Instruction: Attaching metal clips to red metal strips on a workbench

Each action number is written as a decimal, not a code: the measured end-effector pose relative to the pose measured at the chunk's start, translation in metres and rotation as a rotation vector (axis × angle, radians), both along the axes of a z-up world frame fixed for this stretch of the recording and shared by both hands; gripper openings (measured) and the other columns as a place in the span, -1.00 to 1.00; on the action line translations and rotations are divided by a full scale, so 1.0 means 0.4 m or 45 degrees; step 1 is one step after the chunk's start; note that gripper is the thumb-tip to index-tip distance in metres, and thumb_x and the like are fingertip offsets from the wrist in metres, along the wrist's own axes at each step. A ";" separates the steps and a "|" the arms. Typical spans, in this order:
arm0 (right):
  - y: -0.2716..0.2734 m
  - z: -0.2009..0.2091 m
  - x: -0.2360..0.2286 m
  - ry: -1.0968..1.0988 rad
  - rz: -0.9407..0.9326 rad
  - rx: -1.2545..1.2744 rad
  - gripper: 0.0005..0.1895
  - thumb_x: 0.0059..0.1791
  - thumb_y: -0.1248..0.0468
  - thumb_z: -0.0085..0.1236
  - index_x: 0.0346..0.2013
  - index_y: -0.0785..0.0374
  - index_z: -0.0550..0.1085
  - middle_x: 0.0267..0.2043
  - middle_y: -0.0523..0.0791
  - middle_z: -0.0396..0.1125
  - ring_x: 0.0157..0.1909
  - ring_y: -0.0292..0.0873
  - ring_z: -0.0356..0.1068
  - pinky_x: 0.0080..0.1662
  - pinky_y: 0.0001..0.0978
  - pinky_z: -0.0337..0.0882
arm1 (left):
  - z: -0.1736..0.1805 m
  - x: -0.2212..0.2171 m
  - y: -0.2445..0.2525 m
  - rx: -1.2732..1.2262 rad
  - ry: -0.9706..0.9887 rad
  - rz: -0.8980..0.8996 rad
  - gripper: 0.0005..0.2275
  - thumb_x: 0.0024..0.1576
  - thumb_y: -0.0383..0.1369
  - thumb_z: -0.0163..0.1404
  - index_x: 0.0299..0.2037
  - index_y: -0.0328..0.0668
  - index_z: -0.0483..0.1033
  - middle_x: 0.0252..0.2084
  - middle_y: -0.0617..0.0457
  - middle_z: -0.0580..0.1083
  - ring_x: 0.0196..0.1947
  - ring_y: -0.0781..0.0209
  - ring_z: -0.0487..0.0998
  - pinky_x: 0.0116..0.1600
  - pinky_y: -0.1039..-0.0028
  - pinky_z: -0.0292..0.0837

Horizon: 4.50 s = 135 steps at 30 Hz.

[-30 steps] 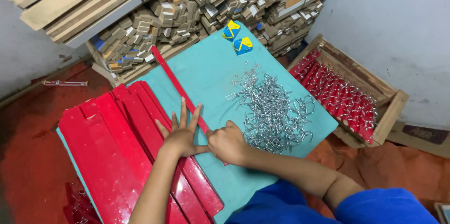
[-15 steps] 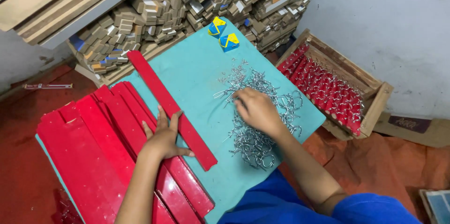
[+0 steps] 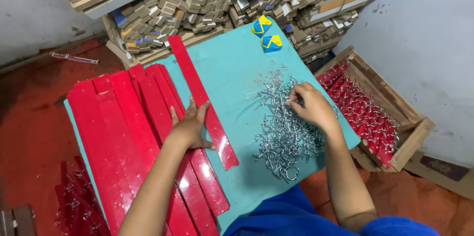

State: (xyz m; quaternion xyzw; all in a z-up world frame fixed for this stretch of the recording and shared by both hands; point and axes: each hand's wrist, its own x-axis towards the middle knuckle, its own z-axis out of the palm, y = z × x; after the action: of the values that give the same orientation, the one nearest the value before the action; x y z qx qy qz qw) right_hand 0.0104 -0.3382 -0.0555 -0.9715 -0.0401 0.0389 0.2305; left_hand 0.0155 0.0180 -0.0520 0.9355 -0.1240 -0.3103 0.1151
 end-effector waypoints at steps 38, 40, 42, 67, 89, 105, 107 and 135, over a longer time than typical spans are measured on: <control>0.214 0.069 -0.065 0.047 0.464 0.867 -0.85 -0.10 0.50 0.27 -0.25 0.33 0.59 -0.25 0.12 0.53 -0.19 0.03 0.56 -0.05 -0.09 0.55 | 0.080 -0.031 -0.025 0.071 0.045 -0.025 0.41 -0.26 0.06 0.47 0.52 -0.23 -0.55 0.55 -0.37 -0.49 0.57 -0.17 -0.41 0.39 -0.32 -0.81; 0.264 0.073 -0.084 0.132 0.572 0.836 -0.86 -0.11 0.48 0.29 -0.26 0.29 0.59 -0.32 0.10 0.56 -0.23 0.02 0.57 -0.08 -0.08 0.55 | 0.075 -0.033 -0.026 0.077 0.053 -0.020 0.39 -0.24 0.04 0.46 0.52 -0.21 -0.56 0.55 -0.36 -0.50 0.57 -0.19 -0.45 0.39 -0.32 -0.80; 0.296 0.068 -0.094 0.283 0.746 0.823 -0.76 -0.06 0.45 0.26 -0.10 0.29 0.56 -0.22 0.08 0.55 -0.16 -0.01 0.58 -0.05 -0.16 0.57 | 0.038 -0.026 -0.023 0.169 0.013 -0.085 0.41 -0.30 0.11 0.45 0.53 -0.07 -0.56 0.56 -0.30 -0.51 0.56 -0.24 -0.46 0.38 -0.35 -0.78; 0.377 0.003 -0.191 -0.022 1.009 0.106 -0.90 -0.09 0.37 0.26 -0.29 0.15 0.57 -0.37 -0.15 0.49 -0.27 -0.09 0.55 -0.22 -0.31 0.57 | -0.004 -0.023 -0.032 0.248 -0.013 -0.102 0.45 -0.34 0.13 0.47 0.52 0.01 -0.58 0.56 -0.26 -0.51 0.55 -0.30 -0.40 0.34 -0.41 -0.80; 0.388 -0.087 -0.195 -0.034 0.866 -0.031 -0.92 0.01 0.38 0.08 -0.28 0.26 0.54 -0.48 -0.01 0.46 -0.42 0.08 0.53 -0.36 -0.17 0.54 | 0.011 -0.013 -0.034 0.259 0.001 -0.124 0.44 -0.29 0.12 0.48 0.52 0.01 -0.61 0.56 -0.30 -0.51 0.55 -0.29 -0.40 0.34 -0.43 -0.77; 0.098 -0.021 0.097 -0.215 0.380 -0.295 -0.72 -0.07 0.20 0.31 -0.06 0.03 0.57 -0.16 -0.15 0.37 -0.04 0.00 0.42 -0.06 -0.09 0.39 | 0.005 -0.014 -0.029 0.257 0.031 -0.128 0.45 -0.29 0.13 0.49 0.52 -0.01 -0.63 0.55 -0.31 -0.55 0.55 -0.29 -0.42 0.32 -0.43 -0.81; 0.100 -0.046 0.115 -0.198 0.429 -0.371 -0.76 -0.09 0.22 0.31 -0.12 -0.02 0.60 -0.16 -0.17 0.35 -0.04 -0.03 0.41 -0.09 -0.13 0.37 | 0.023 -0.020 -0.033 0.256 0.038 -0.123 0.43 -0.27 0.12 0.47 0.52 -0.01 -0.62 0.55 -0.31 -0.54 0.55 -0.29 -0.41 0.33 -0.42 -0.80; 0.321 0.044 0.013 0.001 0.505 0.590 -0.75 -0.13 0.45 0.14 -0.22 0.13 0.60 -0.37 0.02 0.55 -0.34 -0.05 0.53 -0.24 -0.26 0.50 | 0.011 -0.019 -0.034 0.266 0.029 -0.109 0.41 -0.28 0.13 0.44 0.52 0.00 -0.60 0.56 -0.26 -0.54 0.56 -0.27 -0.40 0.35 -0.39 -0.81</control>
State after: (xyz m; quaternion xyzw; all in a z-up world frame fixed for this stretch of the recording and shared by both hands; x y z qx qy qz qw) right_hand 0.0156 -0.2099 -0.0377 -0.8661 -0.2369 0.0733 0.4340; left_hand 0.0078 0.0045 -0.0474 0.9326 -0.1297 -0.3367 0.0050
